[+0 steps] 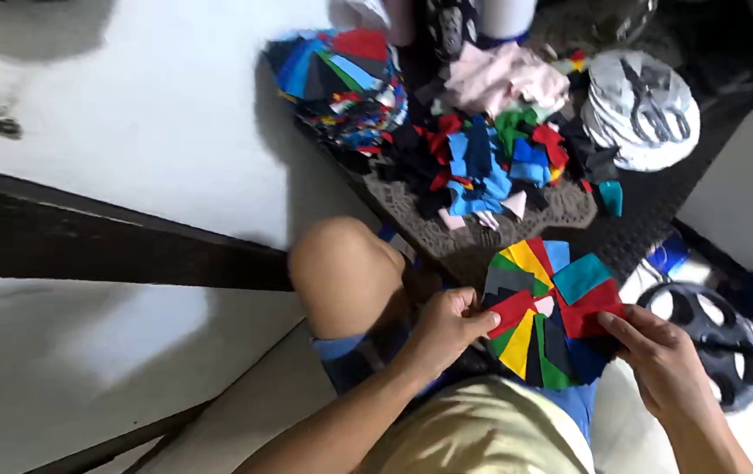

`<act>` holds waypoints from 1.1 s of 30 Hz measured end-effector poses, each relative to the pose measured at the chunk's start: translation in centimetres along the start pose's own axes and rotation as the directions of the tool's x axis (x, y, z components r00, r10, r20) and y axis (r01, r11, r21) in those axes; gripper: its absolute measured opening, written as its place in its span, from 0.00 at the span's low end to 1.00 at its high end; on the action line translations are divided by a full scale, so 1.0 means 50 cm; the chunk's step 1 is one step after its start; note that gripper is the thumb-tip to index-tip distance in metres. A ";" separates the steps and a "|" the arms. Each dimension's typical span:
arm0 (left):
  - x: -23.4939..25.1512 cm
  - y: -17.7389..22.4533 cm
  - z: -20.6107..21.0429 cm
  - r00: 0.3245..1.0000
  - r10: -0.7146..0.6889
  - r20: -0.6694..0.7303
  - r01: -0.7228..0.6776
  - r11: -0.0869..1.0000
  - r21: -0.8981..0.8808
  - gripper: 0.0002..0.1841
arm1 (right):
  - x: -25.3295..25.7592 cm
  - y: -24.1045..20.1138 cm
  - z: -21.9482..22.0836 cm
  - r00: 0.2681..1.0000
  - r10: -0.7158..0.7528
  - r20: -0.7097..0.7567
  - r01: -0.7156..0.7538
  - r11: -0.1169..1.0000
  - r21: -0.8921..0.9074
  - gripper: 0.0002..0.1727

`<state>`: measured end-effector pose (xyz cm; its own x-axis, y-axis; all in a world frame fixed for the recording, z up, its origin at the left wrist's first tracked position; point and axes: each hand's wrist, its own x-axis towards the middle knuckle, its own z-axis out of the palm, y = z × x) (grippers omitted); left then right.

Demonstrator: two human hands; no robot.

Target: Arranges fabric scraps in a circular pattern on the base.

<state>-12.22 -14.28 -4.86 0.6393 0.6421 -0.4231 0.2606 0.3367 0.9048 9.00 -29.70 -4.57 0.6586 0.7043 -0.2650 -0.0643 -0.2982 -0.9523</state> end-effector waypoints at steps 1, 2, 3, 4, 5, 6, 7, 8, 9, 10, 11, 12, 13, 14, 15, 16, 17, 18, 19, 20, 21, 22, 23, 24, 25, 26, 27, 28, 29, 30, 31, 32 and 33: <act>0.004 0.018 -0.014 1.000 0.025 -0.006 -0.025 1.000 0.000 0.05 | 0.016 -0.019 0.012 1.000 -0.024 0.006 0.024 1.000 -0.001 0.06; 0.009 0.039 -0.030 0.999 0.052 -0.016 -0.052 0.999 -0.002 0.05 | 0.034 -0.039 0.026 0.998 -0.054 0.019 0.054 0.999 0.001 0.06; 0.015 0.062 -0.048 0.996 0.080 -0.030 -0.080 0.997 -0.004 0.05 | 0.054 -0.063 0.042 0.995 -0.087 0.037 0.087 0.996 -0.001 0.07; 0.020 0.087 -0.069 0.993 0.107 -0.043 -0.108 0.994 -0.005 0.05 | 0.076 -0.089 0.060 0.990 -0.124 0.059 0.125 0.992 -0.010 0.07; 0.025 0.115 -0.093 0.989 0.135 -0.059 -0.135 0.991 -0.004 0.04 | 0.099 -0.119 0.083 0.984 -0.162 0.078 0.165 0.986 -0.025 0.07; 0.031 0.142 -0.118 0.984 0.158 -0.082 -0.158 0.987 0.006 0.04 | 0.123 -0.150 0.109 0.976 -0.196 0.099 0.200 0.979 -0.037 0.07; 0.037 0.170 -0.145 0.978 0.180 -0.110 -0.177 0.984 0.032 0.04 | 0.148 -0.183 0.139 0.967 -0.224 0.118 0.230 0.972 -0.043 0.07; 0.045 0.197 -0.174 0.971 0.195 -0.141 -0.190 0.980 0.051 0.04 | 0.171 -0.215 0.172 0.961 -0.238 0.141 0.247 0.968 -0.049 0.07; 0.055 0.221 -0.204 0.963 0.206 -0.175 -0.198 0.978 0.061 0.05 | 0.196 -0.246 0.205 0.955 -0.244 0.171 0.256 0.965 -0.051 0.07; 0.066 0.245 -0.233 0.954 0.205 -0.217 -0.195 0.978 0.068 0.05 | 0.224 -0.273 0.239 0.948 -0.246 0.201 0.261 0.964 -0.055 0.07; 0.079 0.268 -0.264 0.946 0.193 -0.261 -0.179 0.981 0.076 0.06 | 0.251 -0.299 0.274 0.944 -0.239 0.229 0.259 0.964 -0.058 0.07; 0.095 0.288 -0.294 0.935 0.177 -0.308 -0.159 0.984 0.081 0.06 | 0.278 -0.323 0.311 0.943 -0.226 0.244 0.248 0.967 -0.062 0.07; 0.112 0.306 -0.325 0.922 0.162 -0.350 -0.141 0.986 0.086 0.07 | 0.305 -0.345 0.348 0.946 -0.203 0.253 0.227 0.971 -0.069 0.07; 0.131 0.320 -0.356 0.910 0.152 -0.386 -0.129 0.988 0.086 0.07 | 0.331 -0.364 0.384 0.948 -0.177 0.263 0.199 0.978 -0.062 0.07; 0.150 0.332 -0.384 0.894 0.147 -0.423 -0.122 0.989 0.086 0.08 | 0.355 -0.380 0.419 0.951 -0.155 0.269 0.175 0.983 -0.051 0.07; 0.167 0.342 -0.411 0.877 0.145 -0.458 -0.117 0.989 0.088 0.08 | 0.379 -0.393 0.452 0.952 -0.139 0.274 0.156 0.987 -0.041 0.08; 0.183 0.351 -0.433 0.860 0.142 -0.491 -0.110 0.990 0.092 0.08 | 0.400 -0.403 0.483 0.952 -0.131 0.276 0.148 0.988 -0.039 0.09; 0.197 0.360 -0.454 0.850 0.131 -0.511 -0.100 0.991 0.088 0.09 | 0.419 -0.410 0.510 0.952 -0.130 0.277 0.148 0.988 -0.046 0.10; 0.211 0.366 -0.474 0.839 0.123 -0.530 -0.099 0.992 0.074 0.10 | 0.433 -0.419 0.533 0.950 -0.118 0.289 0.138 0.989 -0.050 0.10; 0.226 0.370 -0.496 0.828 0.114 -0.549 -0.098 0.993 0.059 0.11 | 0.445 -0.426 0.554 0.949 -0.106 0.297 0.129 0.990 -0.058 0.11; 0.240 0.373 -0.515 0.817 0.109 -0.566 -0.099 0.994 0.049 0.11 | 0.457 -0.428 0.574 0.948 -0.102 0.301 0.124 0.991 -0.055 0.10; 0.252 0.375 -0.533 0.807 0.105 -0.581 -0.097 0.994 0.044 0.11 | 0.469 -0.427 0.591 0.946 -0.097 0.309 0.115 0.993 -0.041 0.10; 0.262 0.378 -0.548 0.798 0.100 -0.594 -0.092 0.995 0.044 0.11 | 0.476 -0.428 0.606 0.946 -0.087 0.313 0.103 0.994 -0.037 0.09; 0.270 0.380 -0.560 0.793 0.092 -0.603 -0.078 0.996 0.050 0.11 | 0.479 -0.431 0.617 0.947 -0.072 0.312 0.091 0.995 -0.046 0.09; 0.278 0.381 -0.569 0.788 0.081 -0.611 -0.062 0.997 0.052 0.11 | 0.481 -0.432 0.627 0.950 -0.062 0.307 0.081 0.995 -0.052 0.10; 0.285 0.379 -0.576 0.784 0.065 -0.617 -0.044 0.998 0.050 0.11 | 0.485 -0.430 0.634 0.953 -0.053 0.300 0.075 0.995 -0.063 0.10; 0.291 0.377 -0.582 0.779 0.045 -0.625 -0.023 0.999 0.044 0.12 | 0.487 -0.428 0.640 0.955 -0.041 0.295 0.068 0.994 -0.081 0.11; 0.297 0.373 -0.586 0.777 0.030 -0.629 -0.006 0.999 0.039 0.12 | 0.488 -0.426 0.643 0.956 -0.030 0.293 0.061 0.993 -0.099 0.11; 0.300 0.368 -0.588 0.776 0.020 -0.631 0.004 0.999 0.038 0.12 | 0.489 -0.421 0.646 0.957 -0.029 0.290 0.065 0.991 -0.115 0.11; 0.303 0.362 -0.590 0.774 0.013 -0.633 0.012 0.999 0.035 0.11 | 0.489 -0.416 0.649 0.957 -0.029 0.288 0.068 0.990 -0.126 0.10; 0.306 0.356 -0.592 0.773 0.003 -0.634 0.021 0.999 0.030 0.11 | 0.489 -0.413 0.649 0.956 -0.016 0.294 0.056 0.990 -0.128 0.10; 0.310 0.350 -0.594 0.774 -0.008 -0.633 0.028 0.999 0.022 0.12 | 0.489 -0.409 0.649 0.955 -0.007 0.295 0.048 0.990 -0.134 0.09; 0.311 0.345 -0.596 0.776 -0.017 -0.630 0.032 0.999 0.014 0.12 | 0.489 -0.406 0.648 0.956 0.004 0.294 0.038 0.990 -0.136 0.10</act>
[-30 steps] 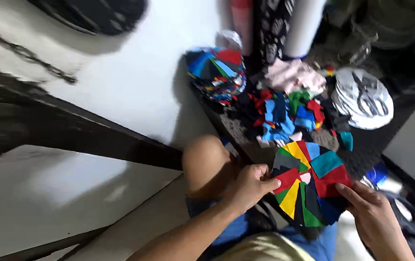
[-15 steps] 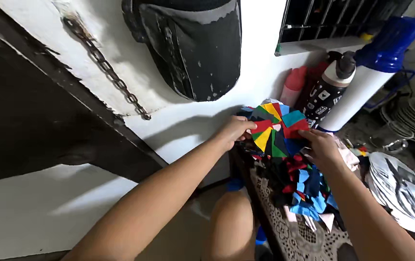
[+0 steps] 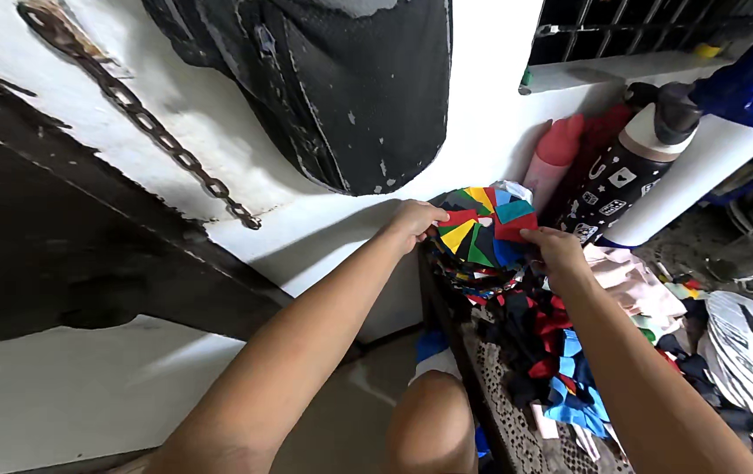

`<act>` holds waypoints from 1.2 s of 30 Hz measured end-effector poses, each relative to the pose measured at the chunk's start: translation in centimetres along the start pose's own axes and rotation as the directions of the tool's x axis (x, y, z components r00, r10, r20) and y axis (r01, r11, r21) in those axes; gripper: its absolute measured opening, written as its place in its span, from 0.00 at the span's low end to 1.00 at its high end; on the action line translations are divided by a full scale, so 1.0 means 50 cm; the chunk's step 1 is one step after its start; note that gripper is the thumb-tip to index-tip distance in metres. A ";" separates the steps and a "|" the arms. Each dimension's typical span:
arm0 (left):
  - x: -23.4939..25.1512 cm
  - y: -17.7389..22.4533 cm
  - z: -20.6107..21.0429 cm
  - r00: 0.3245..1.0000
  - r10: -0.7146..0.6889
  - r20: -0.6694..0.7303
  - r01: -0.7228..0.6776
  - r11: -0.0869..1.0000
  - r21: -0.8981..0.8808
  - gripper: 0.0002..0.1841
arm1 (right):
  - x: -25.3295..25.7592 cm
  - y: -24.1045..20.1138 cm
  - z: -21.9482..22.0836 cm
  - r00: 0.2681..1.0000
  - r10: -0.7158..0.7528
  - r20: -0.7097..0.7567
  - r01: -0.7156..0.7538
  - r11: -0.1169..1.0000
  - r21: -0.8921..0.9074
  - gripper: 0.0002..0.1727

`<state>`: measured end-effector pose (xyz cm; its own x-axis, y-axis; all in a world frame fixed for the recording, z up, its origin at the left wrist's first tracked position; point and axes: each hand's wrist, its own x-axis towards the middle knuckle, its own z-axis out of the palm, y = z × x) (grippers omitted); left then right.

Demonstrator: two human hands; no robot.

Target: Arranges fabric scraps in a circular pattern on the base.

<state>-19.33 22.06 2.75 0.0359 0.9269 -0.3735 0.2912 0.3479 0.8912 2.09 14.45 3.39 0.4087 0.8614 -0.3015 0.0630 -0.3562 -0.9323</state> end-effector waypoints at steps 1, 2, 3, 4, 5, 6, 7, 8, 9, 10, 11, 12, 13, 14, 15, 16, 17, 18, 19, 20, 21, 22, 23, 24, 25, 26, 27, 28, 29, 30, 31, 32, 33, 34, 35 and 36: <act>0.002 -0.004 0.000 1.000 -0.005 0.003 0.005 1.000 -0.003 0.11 | 0.000 0.003 0.001 1.000 0.007 -0.006 -0.007 1.000 0.003 0.10; 0.004 -0.006 0.001 1.000 -0.009 0.007 0.009 1.000 -0.010 0.11 | 0.000 0.005 0.002 1.000 0.012 -0.012 -0.012 1.000 0.002 0.10; 0.003 -0.007 0.002 1.000 -0.008 0.008 0.008 1.000 -0.007 0.11 | 0.000 0.006 0.002 1.000 0.018 -0.016 -0.018 1.000 0.001 0.10; 0.000 -0.007 0.003 1.000 0.005 0.004 -0.006 1.000 0.017 0.11 | -0.001 0.006 0.002 1.000 0.026 -0.014 -0.026 1.000 0.003 0.11; -0.002 -0.008 0.003 0.999 0.041 -0.006 -0.040 0.996 0.074 0.13 | -0.001 0.007 0.001 0.999 0.032 -0.013 -0.032 0.999 0.007 0.11; -0.005 -0.009 0.002 0.994 0.107 -0.029 -0.101 0.982 0.160 0.15 | -0.001 0.008 0.000 0.999 0.034 -0.014 -0.034 0.999 0.010 0.11; -0.006 -0.011 0.001 0.978 0.199 -0.061 -0.177 0.950 0.255 0.19 | -0.001 0.009 -0.001 0.999 0.033 -0.017 -0.033 0.999 0.006 0.11; -0.009 -0.012 0.000 0.952 0.291 -0.093 -0.243 0.905 0.350 0.23 | -0.002 0.009 -0.003 0.999 0.033 -0.017 -0.033 0.999 -0.010 0.11; -0.020 -0.006 0.003 0.921 0.372 -0.116 -0.290 0.854 0.431 0.25 | -0.001 0.010 -0.006 0.999 0.029 -0.014 -0.029 0.999 -0.037 0.11; -0.034 0.004 0.012 0.888 0.443 -0.121 -0.333 0.802 0.496 0.25 | -0.002 0.011 -0.013 1.000 0.022 -0.008 -0.022 0.997 -0.073 0.13; -0.046 0.015 0.024 0.854 0.510 -0.106 -0.381 0.750 0.540 0.23 | -0.003 0.013 -0.022 1.000 0.005 -0.005 -0.005 0.993 -0.121 0.15; -0.053 0.025 0.041 0.819 0.570 -0.071 -0.439 0.701 0.562 0.22 | -0.002 0.019 -0.033 0.999 -0.034 -0.015 0.030 0.983 -0.181 0.16; -0.055 0.033 0.061 0.787 0.617 -0.029 -0.492 0.655 0.574 0.20 | -0.004 0.023 -0.047 0.998 -0.068 -0.016 0.062 0.969 -0.239 0.17; -0.053 0.040 0.083 0.764 0.645 0.018 -0.530 0.612 0.587 0.20 | -0.008 0.026 -0.062 0.995 -0.103 -0.012 0.095 0.951 -0.295 0.18; -0.048 0.047 0.106 0.748 0.661 0.062 -0.554 0.569 0.607 0.21 | -0.015 0.028 -0.077 0.990 -0.139 -0.009 0.127 0.930 -0.345 0.18; -0.044 0.054 0.129 0.753 0.650 0.103 -0.553 0.539 0.635 0.23 | -0.025 0.032 -0.092 0.985 -0.172 0.002 0.159 0.906 -0.392 0.18; -0.042 0.060 0.151 0.776 0.614 0.141 -0.527 0.509 0.681 0.25 | -0.038 0.037 -0.105 0.979 -0.201 0.014 0.187 0.877 -0.442 0.18; -0.039 0.064 0.170 0.802 0.574 0.166 -0.493 0.478 0.727 0.27 | -0.058 0.042 -0.119 0.975 -0.219 0.036 0.207 0.842 -0.497 0.18; -0.036 0.066 0.188 0.819 0.545 0.180 -0.464 0.443 0.767 0.29 | -0.083 0.046 -0.131 0.973 -0.225 0.060 0.220 0.801 -0.557 0.18; -0.032 0.063 0.203 0.830 0.525 0.187 -0.443 0.418 0.793 0.31 | -0.112 0.053 -0.141 0.971 -0.225 0.086 0.229 0.758 -0.611 0.18; -0.028 0.058 0.215 0.841 0.508 0.188 -0.425 0.403 0.811 0.32 | -0.141 0.063 -0.150 0.968 -0.219 0.119 0.242 0.712 -0.659 0.18; -0.024 0.050 0.224 0.848 0.496 0.186 -0.412 0.398 0.820 0.33 | -0.167 0.078 -0.159 0.964 -0.212 0.161 0.263 0.661 -0.703 0.18; -0.022 0.041 0.229 0.853 0.487 0.186 -0.408 0.403 0.819 0.32 | -0.190 0.099 -0.167 0.951 -0.237 0.198 0.304 0.617 -0.726 0.18; -0.020 0.033 0.232 0.860 0.477 0.180 -0.401 0.414 0.817 0.32 | -0.209 0.126 -0.176 0.927 -0.299 0.229 0.367 0.581 -0.727 0.17; -0.019 0.027 0.233 0.864 0.472 0.173 -0.395 0.424 0.815 0.31 | -0.223 0.154 -0.184 0.885 -0.396 0.244 0.440 0.541 -0.717 0.15; -0.016 0.022 0.234 0.864 0.474 0.172 -0.396 0.427 0.813 0.30 | -0.231 0.185 -0.194 0.819 -0.520 0.242 0.519 0.492 -0.699 0.13; -0.013 0.016 0.234 0.862 0.476 0.171 -0.397 0.427 0.812 0.30 | -0.234 0.210 -0.208 0.757 -0.612 0.230 0.571 0.448 -0.687 0.11; -0.008 0.011 0.236 0.860 0.483 0.165 -0.397 0.430 0.811 0.29 | -0.232 0.226 -0.227 0.719 -0.664 0.203 0.586 0.423 -0.691 0.11; -0.003 0.009 0.238 0.859 0.487 0.158 -0.392 0.427 0.815 0.29 | -0.227 0.232 -0.252 0.710 -0.687 0.157 0.564 0.419 -0.712 0.11; 0.002 0.009 0.241 0.861 0.486 0.151 -0.384 0.424 0.821 0.29 | -0.219 0.230 -0.284 0.733 -0.674 0.097 0.502 0.438 -0.746 0.12; 0.007 0.008 0.244 0.864 0.482 0.147 -0.373 0.417 0.829 0.29 | -0.207 0.222 -0.323 0.781 -0.625 0.020 0.402 0.477 -0.781 0.13; 0.012 0.006 0.246 0.866 0.478 0.145 -0.367 0.412 0.834 0.29 | -0.190 0.212 -0.368 0.843 -0.535 -0.060 0.278 0.528 -0.802 0.15; 0.016 0.005 0.246 0.869 0.474 0.146 -0.363 0.407 0.838 0.29 | -0.168 0.205 -0.417 0.883 -0.451 -0.134 0.162 0.559 -0.813 0.16; 0.019 0.004 0.247 0.872 0.467 0.146 -0.357 0.403 0.843 0.29 | -0.144 0.203 -0.465 0.897 -0.399 -0.191 0.073 0.560 -0.825 0.16; 0.020 0.005 0.247 0.876 0.461 0.143 -0.352 0.406 0.843 0.29 | -0.119 0.207 -0.510 0.897 -0.374 -0.235 0.006 0.543 -0.840 0.16; 0.020 0.006 0.247 0.878 0.459 0.138 -0.347 0.410 0.844 0.29 | -0.096 0.213 -0.548 0.898 -0.354 -0.262 -0.045 0.517 -0.855 0.16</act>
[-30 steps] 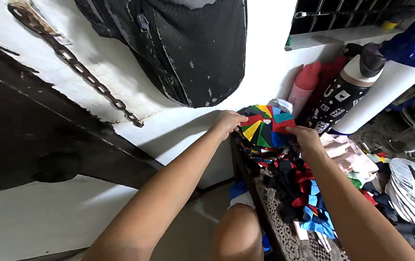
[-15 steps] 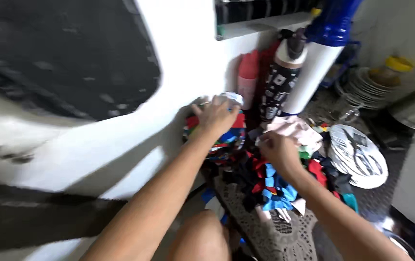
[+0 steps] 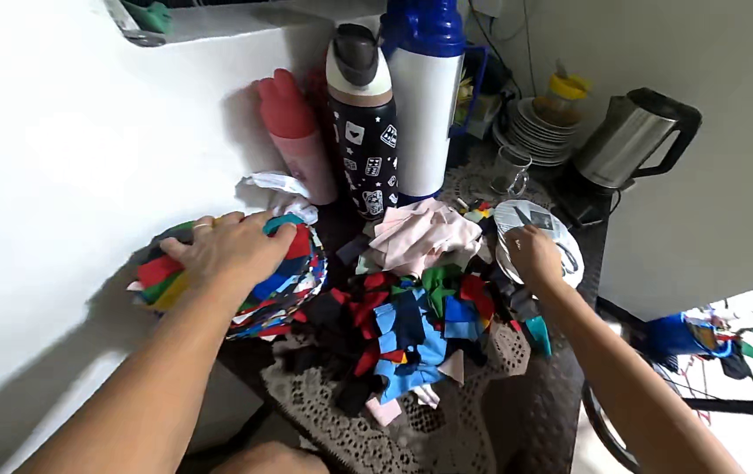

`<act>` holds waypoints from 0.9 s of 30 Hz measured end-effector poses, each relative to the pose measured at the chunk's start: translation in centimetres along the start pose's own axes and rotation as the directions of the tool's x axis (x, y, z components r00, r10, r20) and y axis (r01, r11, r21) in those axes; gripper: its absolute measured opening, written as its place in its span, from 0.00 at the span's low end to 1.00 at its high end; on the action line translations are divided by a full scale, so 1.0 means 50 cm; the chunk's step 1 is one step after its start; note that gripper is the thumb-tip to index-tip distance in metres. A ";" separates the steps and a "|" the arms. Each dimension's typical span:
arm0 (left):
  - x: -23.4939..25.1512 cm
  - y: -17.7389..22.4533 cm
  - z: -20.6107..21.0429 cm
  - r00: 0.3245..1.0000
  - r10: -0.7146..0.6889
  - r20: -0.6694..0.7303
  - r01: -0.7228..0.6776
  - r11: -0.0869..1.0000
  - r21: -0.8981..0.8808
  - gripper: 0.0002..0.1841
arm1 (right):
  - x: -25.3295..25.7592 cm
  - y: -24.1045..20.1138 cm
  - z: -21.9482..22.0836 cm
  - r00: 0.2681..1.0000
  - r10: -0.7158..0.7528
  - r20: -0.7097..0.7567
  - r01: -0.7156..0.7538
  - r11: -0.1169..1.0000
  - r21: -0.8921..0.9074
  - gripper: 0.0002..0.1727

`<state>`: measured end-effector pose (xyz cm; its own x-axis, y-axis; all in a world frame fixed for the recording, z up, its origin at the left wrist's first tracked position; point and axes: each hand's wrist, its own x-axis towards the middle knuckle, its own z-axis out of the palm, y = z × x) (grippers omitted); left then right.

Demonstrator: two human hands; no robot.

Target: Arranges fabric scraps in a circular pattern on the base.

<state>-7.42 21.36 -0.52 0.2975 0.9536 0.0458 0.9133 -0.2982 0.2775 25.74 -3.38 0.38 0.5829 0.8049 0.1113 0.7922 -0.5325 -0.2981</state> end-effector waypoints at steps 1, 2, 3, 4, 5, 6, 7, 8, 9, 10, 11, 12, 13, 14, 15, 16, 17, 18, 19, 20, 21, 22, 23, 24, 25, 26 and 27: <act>0.000 0.000 -0.002 1.000 -0.005 -0.007 0.005 1.000 -0.005 0.29 | 0.026 0.029 0.001 1.000 0.021 0.012 -0.021 0.999 -0.037 0.15; -0.003 -0.001 -0.005 1.000 -0.007 -0.028 0.006 1.000 -0.017 0.31 | 0.047 0.051 0.004 0.999 0.035 0.028 -0.034 0.997 -0.062 0.15; -0.009 0.001 -0.011 0.998 -0.003 -0.069 0.000 0.999 -0.040 0.34 | 0.064 0.067 0.007 0.999 0.035 0.038 -0.032 0.997 -0.069 0.16; -0.019 0.007 -0.022 0.990 0.011 -0.137 -0.020 0.998 -0.064 0.37 | 0.078 0.076 0.010 0.998 0.027 0.052 -0.024 0.998 -0.061 0.16; -0.030 0.014 -0.034 0.974 0.035 -0.224 -0.054 0.995 -0.079 0.40 | 0.091 0.081 0.013 0.997 0.021 0.068 -0.018 0.999 -0.046 0.17; -0.044 0.024 -0.048 0.948 0.071 -0.311 -0.103 0.991 -0.090 0.40 | 0.101 0.081 0.017 0.996 0.019 0.087 -0.016 0.999 -0.037 0.18; -0.061 0.039 -0.062 0.916 0.116 -0.384 -0.167 0.981 -0.101 0.40 | 0.107 0.081 0.021 0.994 0.018 0.107 -0.014 0.999 -0.033 0.18; -0.081 0.058 -0.076 0.887 0.153 -0.435 -0.225 0.967 -0.121 0.38 | 0.111 0.080 0.025 0.992 0.017 0.128 -0.012 0.999 -0.042 0.18; -0.105 0.082 -0.091 0.865 0.180 -0.469 -0.280 0.948 -0.152 0.37 | 0.114 0.081 0.027 0.989 0.021 0.149 -0.013 0.998 -0.054 0.17; -0.132 0.107 -0.102 0.850 0.199 -0.488 -0.326 0.926 -0.192 0.36 | 0.116 0.081 0.028 0.985 0.030 0.169 -0.020 0.998 -0.058 0.17; -0.160 0.132 -0.112 0.841 0.214 -0.498 -0.372 0.895 -0.244 0.35 | 0.117 0.081 0.028 0.983 0.035 0.182 -0.024 0.998 -0.062 0.16; -0.192 0.158 -0.118 0.838 0.227 -0.496 -0.415 0.856 -0.309 0.35 | 0.118 0.082 0.028 0.981 0.036 0.190 -0.022 0.997 -0.072 0.16; -0.225 0.183 -0.121 0.838 0.243 -0.488 -0.456 0.804 -0.383 0.34 | 0.119 0.081 0.026 0.979 0.036 0.202 -0.019 0.996 -0.087 0.16; -0.258 0.206 -0.117 0.838 0.265 -0.477 -0.494 0.739 -0.458 0.32 | 0.119 0.079 0.024 0.975 0.040 0.219 -0.016 0.994 -0.109 0.16; -0.287 0.227 -0.106 0.837 0.288 -0.466 -0.524 0.667 -0.529 0.30 | 0.117 0.074 0.021 0.970 0.047 0.240 -0.014 0.990 -0.139 0.15; -0.309 0.243 -0.089 0.833 0.307 -0.460 -0.546 0.593 -0.592 0.28 | 0.115 0.068 0.020 0.966 0.052 0.252 -0.008 0.985 -0.173 0.15; -0.322 0.255 -0.067 0.830 0.318 -0.458 -0.556 0.536 -0.636 0.25 | 0.112 0.061 0.022 0.965 0.050 0.256 0.004 0.978 -0.207 0.15; -0.328 0.263 -0.043 0.833 0.322 -0.449 -0.553 0.503 -0.665 0.23 | 0.109 0.056 0.026 0.966 0.035 0.257 0.028 0.971 -0.237 0.16; -0.330 0.267 -0.020 0.843 0.325 -0.429 -0.538 0.499 -0.679 0.21 | 0.106 0.052 0.030 0.964 0.016 0.264 0.056 0.963 -0.263 0.16; -0.333 0.269 -0.001 0.857 0.330 -0.396 -0.515 0.508 -0.690 0.20 | 0.102 0.047 0.034 0.961 0.004 0.278 0.078 0.956 -0.283 0.16; -0.337 0.270 0.013 0.866 0.342 -0.365 -0.497 0.517 -0.697 0.19 | 0.098 0.042 0.038 0.955 -0.004 0.296 0.098 0.948 -0.304 0.16; -0.342 0.270 0.021 0.869 0.361 -0.340 -0.490 0.525 -0.695 0.19 | 0.095 0.036 0.040 0.949 -0.003 0.315 0.110 0.940 -0.322 0.16; -0.347 0.272 0.026 0.864 0.382 -0.328 -0.496 0.534 -0.685 0.19 | 0.093 0.032 0.041 0.948 -0.002 0.317 0.110 0.939 -0.325 0.16; -0.352 0.275 0.033 0.857 0.400 -0.326 -0.508 0.543 -0.668 0.19 | 0.091 0.032 0.038 0.956 0.002 0.292 0.092 0.946 -0.310 0.16; -0.359 0.278 0.042 0.849 0.418 -0.324 -0.519 0.545 -0.659 0.19 | 0.091 0.037 0.033 0.972 0.007 0.235 0.058 0.962 -0.268 0.15; -0.366 0.279 0.049 0.849 0.428 -0.310 -0.517 0.547 -0.658 0.18 | 0.093 0.045 0.024 0.988 0.027 0.151 0.004 0.981 -0.195 0.14; -0.372 0.280 0.053 0.852 0.432 -0.294 -0.507 0.546 -0.667 0.18 | 0.099 0.054 0.009 0.995 0.066 0.070 -0.059 0.994 -0.092 0.15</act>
<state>0.55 -0.67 -0.06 0.5665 0.6958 0.4415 0.1619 -0.6193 0.7683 30.69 -0.70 -0.30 0.6196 0.7846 0.0244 0.7696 -0.6010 -0.2157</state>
